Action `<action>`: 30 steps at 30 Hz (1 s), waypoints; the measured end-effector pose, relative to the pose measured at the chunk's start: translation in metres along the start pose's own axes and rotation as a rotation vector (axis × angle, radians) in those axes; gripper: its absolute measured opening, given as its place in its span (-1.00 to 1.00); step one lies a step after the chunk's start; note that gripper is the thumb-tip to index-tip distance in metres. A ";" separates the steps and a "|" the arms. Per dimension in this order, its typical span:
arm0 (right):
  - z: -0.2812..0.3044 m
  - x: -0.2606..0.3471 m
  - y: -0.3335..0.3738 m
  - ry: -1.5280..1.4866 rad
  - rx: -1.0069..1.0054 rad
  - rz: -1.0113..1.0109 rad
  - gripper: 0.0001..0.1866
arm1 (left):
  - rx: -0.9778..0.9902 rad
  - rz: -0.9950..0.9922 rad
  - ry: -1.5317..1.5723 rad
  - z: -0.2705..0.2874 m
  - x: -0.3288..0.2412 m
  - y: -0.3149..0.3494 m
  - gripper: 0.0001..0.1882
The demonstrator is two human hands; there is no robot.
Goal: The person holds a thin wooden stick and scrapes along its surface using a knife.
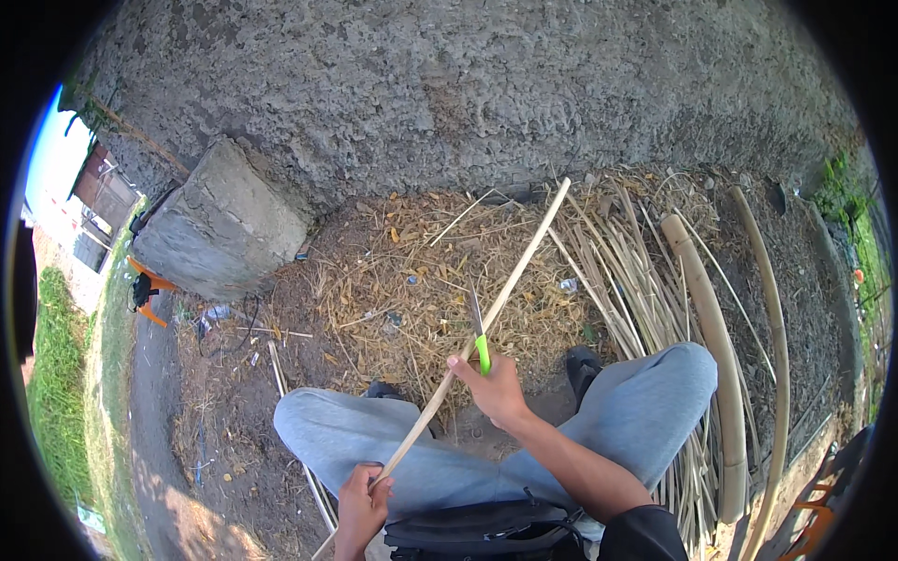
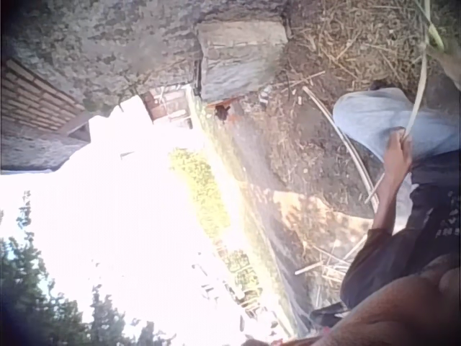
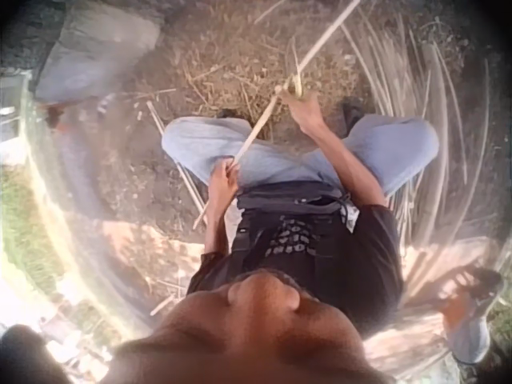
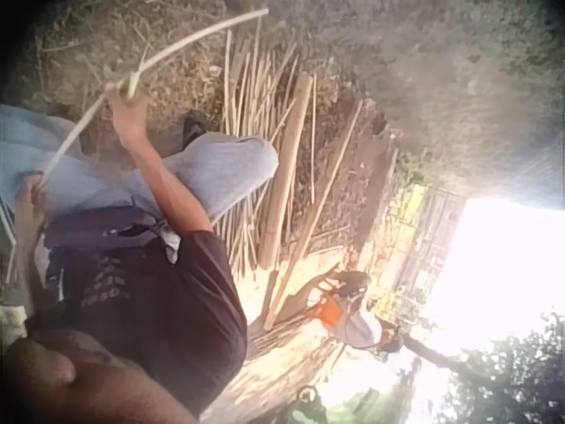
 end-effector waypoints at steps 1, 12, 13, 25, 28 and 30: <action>-0.001 0.001 0.000 -0.002 0.000 -0.002 -0.71 | 0.002 0.002 -0.002 0.002 -0.006 -0.005 -0.81; -0.002 0.016 0.002 -0.057 -0.094 0.195 -0.73 | -0.076 -0.305 0.045 -0.012 -0.068 -0.086 -0.59; -0.001 0.016 0.002 -0.058 -0.096 0.194 -0.73 | -0.073 -0.306 0.044 -0.015 -0.071 -0.092 -0.59; 0.005 0.009 0.000 0.001 -0.093 0.176 -0.73 | -0.072 -0.157 0.165 -0.042 -0.072 -0.112 -0.95; 0.004 0.009 0.001 -0.040 -0.125 0.168 -0.75 | -0.092 -0.178 0.121 -0.046 -0.077 -0.110 -0.95; 0.004 0.011 0.001 -0.029 -0.123 0.144 -0.76 | -0.152 -0.283 0.097 -0.049 -0.077 -0.110 -0.94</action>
Point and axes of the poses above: each hand's wrist, its own y-axis away from the middle knuckle, its own z-axis out of the back of the hand, x = y × z, the point moved 1 cm from there along -y, towards the middle knuckle
